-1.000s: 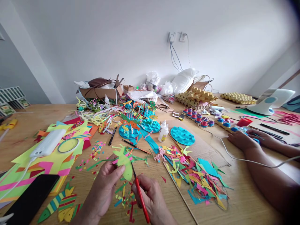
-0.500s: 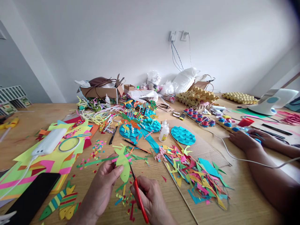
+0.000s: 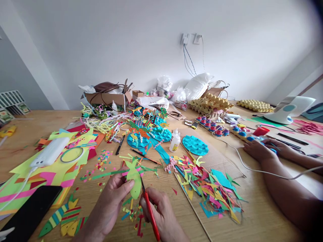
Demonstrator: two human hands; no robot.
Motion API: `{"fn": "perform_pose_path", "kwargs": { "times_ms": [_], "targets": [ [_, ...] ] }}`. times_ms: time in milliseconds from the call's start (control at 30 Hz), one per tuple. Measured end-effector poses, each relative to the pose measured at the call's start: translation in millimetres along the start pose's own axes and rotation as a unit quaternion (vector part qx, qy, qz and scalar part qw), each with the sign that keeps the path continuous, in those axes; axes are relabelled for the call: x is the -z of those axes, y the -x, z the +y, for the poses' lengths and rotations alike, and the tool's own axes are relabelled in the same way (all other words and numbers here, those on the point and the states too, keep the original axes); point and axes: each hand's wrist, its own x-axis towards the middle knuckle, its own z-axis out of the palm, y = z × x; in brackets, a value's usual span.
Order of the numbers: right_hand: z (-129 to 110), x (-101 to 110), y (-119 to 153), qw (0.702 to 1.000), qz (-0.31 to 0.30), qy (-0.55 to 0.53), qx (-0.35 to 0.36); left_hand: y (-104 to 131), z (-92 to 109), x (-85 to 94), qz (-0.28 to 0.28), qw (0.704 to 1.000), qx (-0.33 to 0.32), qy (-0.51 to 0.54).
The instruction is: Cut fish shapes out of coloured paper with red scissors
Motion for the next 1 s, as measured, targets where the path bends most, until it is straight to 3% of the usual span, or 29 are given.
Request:
{"fn": "perform_pose_path", "kwargs": {
  "times_ms": [1000],
  "targets": [
    [-2.9, 3.6, 2.6, 0.996, 0.007, 0.087, 0.029, 2.8, 1.5, 7.2, 0.008, 0.999, 0.037, -0.029]
  ]
}}
